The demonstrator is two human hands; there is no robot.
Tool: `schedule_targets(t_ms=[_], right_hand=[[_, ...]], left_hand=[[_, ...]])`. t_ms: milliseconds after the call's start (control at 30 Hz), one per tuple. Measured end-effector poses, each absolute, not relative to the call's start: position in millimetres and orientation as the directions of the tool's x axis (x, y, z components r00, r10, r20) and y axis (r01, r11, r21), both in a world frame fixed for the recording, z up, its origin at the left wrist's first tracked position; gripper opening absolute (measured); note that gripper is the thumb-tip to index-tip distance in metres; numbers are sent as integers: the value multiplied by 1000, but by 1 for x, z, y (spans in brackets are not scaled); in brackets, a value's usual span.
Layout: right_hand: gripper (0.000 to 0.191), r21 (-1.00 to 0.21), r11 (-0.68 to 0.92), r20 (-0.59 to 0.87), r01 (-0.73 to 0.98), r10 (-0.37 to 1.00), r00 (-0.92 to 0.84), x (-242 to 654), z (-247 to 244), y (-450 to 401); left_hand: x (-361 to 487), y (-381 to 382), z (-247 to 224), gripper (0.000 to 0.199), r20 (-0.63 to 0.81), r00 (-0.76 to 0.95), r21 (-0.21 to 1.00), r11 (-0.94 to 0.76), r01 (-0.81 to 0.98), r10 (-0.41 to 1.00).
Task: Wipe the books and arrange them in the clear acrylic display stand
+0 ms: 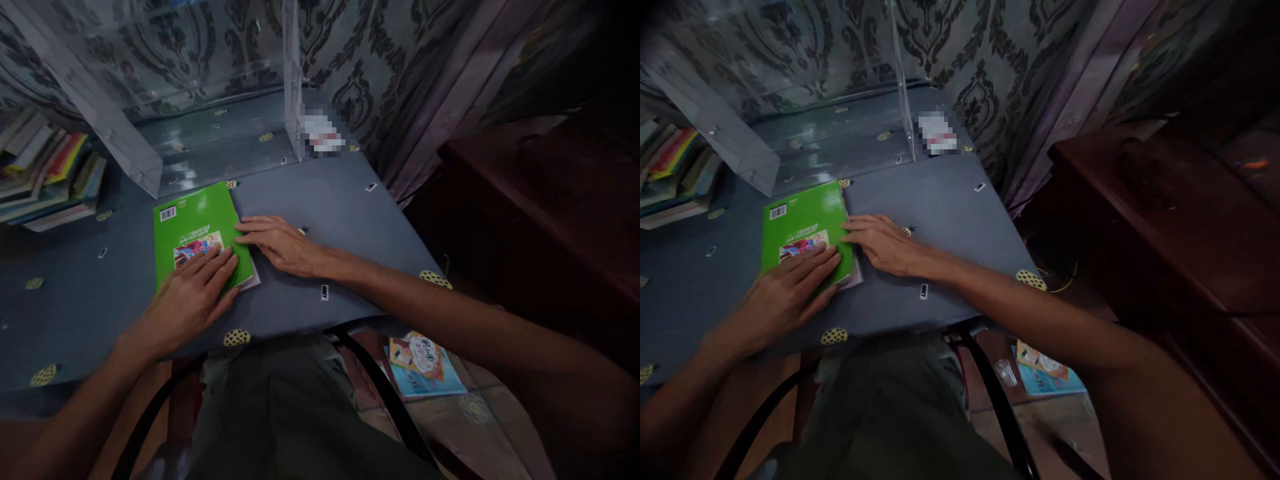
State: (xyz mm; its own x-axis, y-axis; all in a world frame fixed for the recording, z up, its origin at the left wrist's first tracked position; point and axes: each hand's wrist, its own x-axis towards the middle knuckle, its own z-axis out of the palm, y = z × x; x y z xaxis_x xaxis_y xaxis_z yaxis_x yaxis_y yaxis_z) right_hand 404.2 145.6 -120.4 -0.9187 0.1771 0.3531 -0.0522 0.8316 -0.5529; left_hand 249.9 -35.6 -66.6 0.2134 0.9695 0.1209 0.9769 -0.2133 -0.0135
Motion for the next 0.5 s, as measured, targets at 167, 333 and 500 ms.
schedule_targets(t_ms=[167,333,500], right_hand=[[46,-589,807,330,-31,206,-921,410,-113,139],[80,-587,810,273,-12,183,-944,412,-107,136],[89,-561,828,232,-25,127,-964,411,-107,136]], left_hand=[[251,-37,-69,49,116,203,-17,-202,979,972],[251,-41,-75,51,173,205,-59,-198,978,963],[242,-44,-73,52,168,223,-32,-221,975,960]])
